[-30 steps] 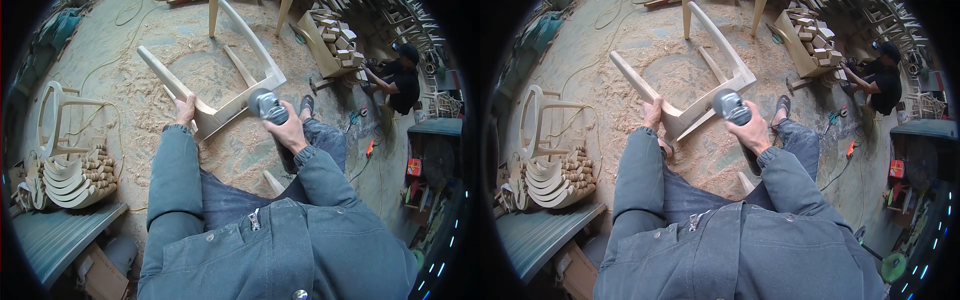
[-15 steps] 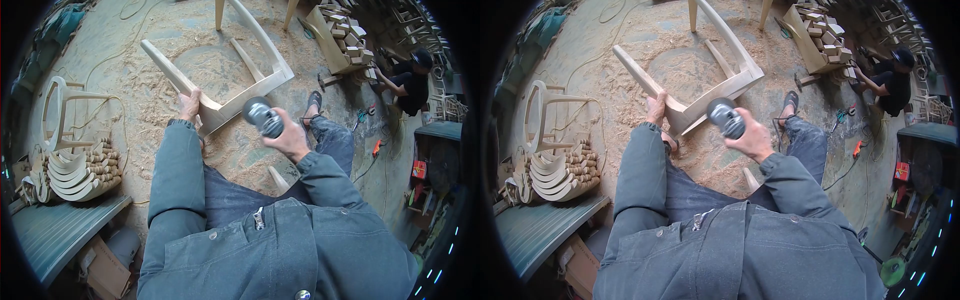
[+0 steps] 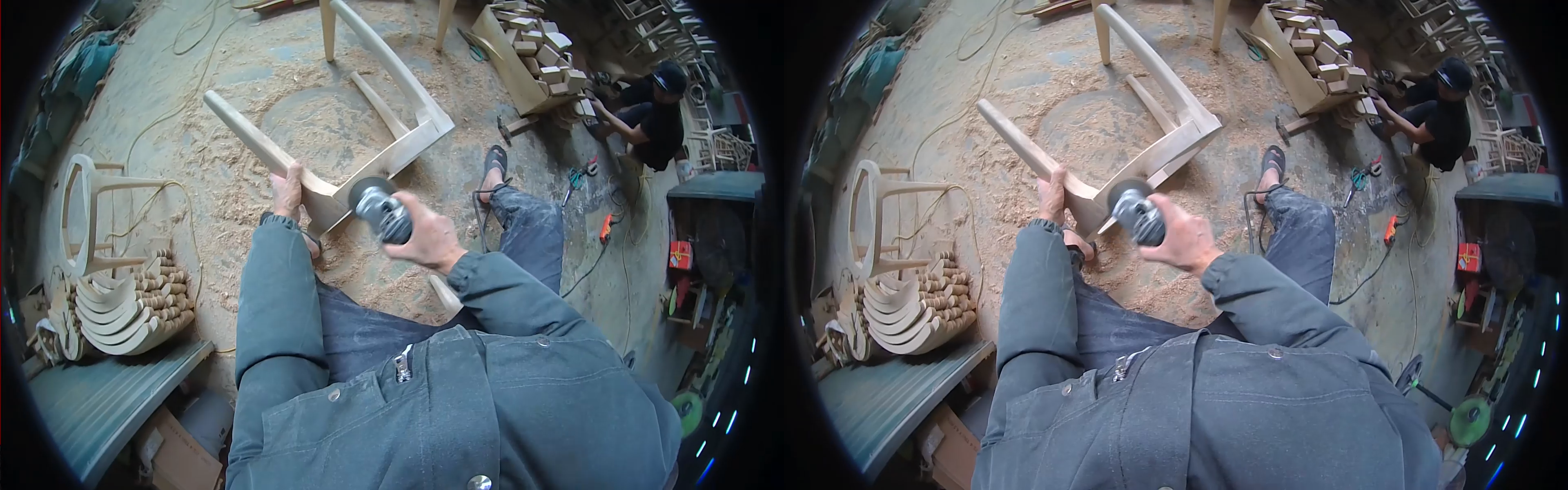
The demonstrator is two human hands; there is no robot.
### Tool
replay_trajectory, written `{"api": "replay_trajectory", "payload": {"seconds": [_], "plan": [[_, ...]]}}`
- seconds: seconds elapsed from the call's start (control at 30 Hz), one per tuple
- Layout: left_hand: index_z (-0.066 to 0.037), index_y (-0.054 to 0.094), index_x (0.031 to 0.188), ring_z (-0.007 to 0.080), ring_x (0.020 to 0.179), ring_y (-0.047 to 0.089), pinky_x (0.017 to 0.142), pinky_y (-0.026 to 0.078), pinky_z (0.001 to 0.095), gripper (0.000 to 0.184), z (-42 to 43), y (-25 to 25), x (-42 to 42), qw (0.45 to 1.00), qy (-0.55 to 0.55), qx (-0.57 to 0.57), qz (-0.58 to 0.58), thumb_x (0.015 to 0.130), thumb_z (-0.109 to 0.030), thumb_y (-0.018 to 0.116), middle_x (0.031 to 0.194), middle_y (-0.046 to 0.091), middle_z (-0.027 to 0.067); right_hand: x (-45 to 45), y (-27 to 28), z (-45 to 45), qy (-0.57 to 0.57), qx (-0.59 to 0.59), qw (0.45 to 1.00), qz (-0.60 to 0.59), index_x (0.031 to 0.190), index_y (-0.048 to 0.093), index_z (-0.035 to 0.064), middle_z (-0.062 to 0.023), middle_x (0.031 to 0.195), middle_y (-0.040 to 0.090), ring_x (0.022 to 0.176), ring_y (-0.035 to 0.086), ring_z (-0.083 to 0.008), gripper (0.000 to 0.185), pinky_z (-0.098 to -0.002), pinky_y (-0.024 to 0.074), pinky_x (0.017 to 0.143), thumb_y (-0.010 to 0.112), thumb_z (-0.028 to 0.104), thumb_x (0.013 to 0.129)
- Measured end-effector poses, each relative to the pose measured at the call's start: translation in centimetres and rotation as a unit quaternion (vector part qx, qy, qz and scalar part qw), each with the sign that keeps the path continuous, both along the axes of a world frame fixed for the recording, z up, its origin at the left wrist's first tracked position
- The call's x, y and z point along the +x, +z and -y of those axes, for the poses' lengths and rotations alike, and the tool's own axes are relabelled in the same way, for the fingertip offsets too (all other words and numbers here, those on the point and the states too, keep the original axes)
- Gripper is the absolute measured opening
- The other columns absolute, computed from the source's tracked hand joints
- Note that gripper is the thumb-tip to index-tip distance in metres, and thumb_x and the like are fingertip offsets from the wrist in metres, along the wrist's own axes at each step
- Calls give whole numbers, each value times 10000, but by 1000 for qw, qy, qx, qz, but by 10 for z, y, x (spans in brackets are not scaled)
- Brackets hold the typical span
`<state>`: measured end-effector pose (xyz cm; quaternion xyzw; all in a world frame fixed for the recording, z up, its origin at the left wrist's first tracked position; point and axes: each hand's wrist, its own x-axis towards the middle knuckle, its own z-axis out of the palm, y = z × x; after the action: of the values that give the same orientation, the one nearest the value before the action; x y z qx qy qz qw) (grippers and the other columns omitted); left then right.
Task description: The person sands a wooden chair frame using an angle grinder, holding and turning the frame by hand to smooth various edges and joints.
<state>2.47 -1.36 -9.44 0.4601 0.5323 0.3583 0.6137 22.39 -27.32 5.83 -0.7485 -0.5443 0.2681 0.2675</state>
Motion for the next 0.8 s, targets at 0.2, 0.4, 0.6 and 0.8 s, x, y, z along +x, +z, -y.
{"api": "replay_trajectory", "payload": {"seconds": [0.2, 0.4, 0.6, 0.8], "plan": [[34, 485, 1415, 224, 1147, 617, 1002, 492, 364, 639, 2, 8, 7, 999, 31, 15, -17, 925, -272, 757, 1287, 626, 138, 86, 4, -5, -217, -34, 963, -156, 1414, 499, 33, -205, 1222, 679, 1122, 685, -271, 878, -376, 541, 997, 866, 444, 730], [32, 467, 1439, 241, 1148, 617, 1003, 491, 360, 638, 6, 11, 15, 998, 67, 6, 1, 939, -249, 744, 1305, 620, 143, 126, -15, -6, -256, -5, 950, -179, 1418, 505, -17, -205, 1245, 669, 1122, 679, -283, 929, -376, 536, 994, 865, 478, 719], [-6, 491, 1423, 256, 1067, 672, 919, 559, 396, 644, 5, 3, 17, 991, 120, -46, 26, 925, -297, 778, 1236, 652, 126, 53, 8, -4, 10, -14, 995, -100, 1462, 387, 74, -295, 1097, 703, 924, 742, -435, 946, -484, 586, 882, 822, 527, 754], [6, 546, 1350, 224, 921, 665, 835, 558, 387, 508, 11, 13, 35, 983, 182, -12, -26, 938, -235, 722, 1076, 652, 84, 117, -11, 3, -199, -16, 961, -192, 1418, 417, 23, -193, 1133, 679, 958, 719, -280, 928, -379, 580, 888, 883, 456, 742]]}}
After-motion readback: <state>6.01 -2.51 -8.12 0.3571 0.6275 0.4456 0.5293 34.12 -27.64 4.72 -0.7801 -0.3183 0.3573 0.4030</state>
